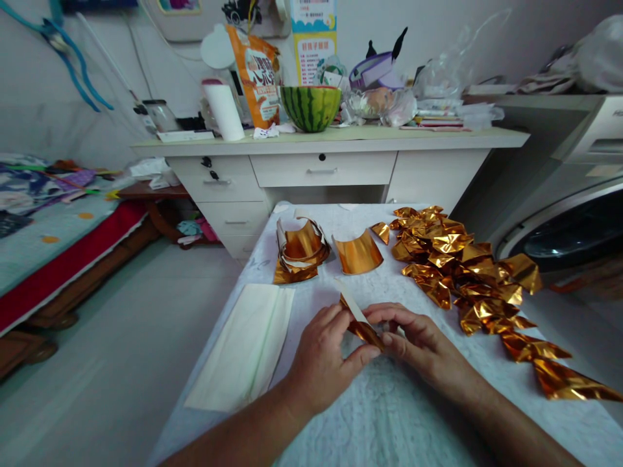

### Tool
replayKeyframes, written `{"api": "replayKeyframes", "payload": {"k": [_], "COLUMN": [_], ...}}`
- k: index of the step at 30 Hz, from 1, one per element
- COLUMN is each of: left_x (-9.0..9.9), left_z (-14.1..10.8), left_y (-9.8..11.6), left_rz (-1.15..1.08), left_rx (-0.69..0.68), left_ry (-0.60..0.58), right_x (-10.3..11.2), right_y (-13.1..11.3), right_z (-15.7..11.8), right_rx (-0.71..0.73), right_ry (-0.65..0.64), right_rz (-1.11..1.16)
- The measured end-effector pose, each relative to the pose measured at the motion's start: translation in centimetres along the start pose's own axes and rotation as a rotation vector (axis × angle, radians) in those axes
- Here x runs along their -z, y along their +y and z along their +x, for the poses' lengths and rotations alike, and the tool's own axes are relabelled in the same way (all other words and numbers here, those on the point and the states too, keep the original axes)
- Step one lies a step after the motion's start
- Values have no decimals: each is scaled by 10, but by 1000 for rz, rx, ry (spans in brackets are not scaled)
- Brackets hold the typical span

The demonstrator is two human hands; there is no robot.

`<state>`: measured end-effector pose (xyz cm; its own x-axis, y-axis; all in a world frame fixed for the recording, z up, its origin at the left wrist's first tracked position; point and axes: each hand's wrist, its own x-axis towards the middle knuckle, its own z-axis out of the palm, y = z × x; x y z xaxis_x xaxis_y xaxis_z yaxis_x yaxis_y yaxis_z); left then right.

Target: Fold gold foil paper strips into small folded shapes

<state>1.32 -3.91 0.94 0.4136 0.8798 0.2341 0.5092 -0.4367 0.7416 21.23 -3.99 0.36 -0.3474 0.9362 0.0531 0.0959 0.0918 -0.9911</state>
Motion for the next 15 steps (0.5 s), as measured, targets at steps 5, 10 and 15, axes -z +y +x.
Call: {"api": "replayKeyframes", "payload": {"k": [5, 10, 15], "left_x": [0, 1, 3], "left_z": [2, 3, 3], "left_y": [0, 0, -3], "left_rz": [-70, -86, -111], "left_rx": [81, 157, 175], "left_ry": [84, 128, 161], "right_x": [0, -1, -3], "right_y": [-3, -5, -9], "right_z": [-4, -3, -4], "right_rx": [125, 181, 175], "right_ry": [-56, -127, -118], "right_rz": [-152, -220, -234]}}
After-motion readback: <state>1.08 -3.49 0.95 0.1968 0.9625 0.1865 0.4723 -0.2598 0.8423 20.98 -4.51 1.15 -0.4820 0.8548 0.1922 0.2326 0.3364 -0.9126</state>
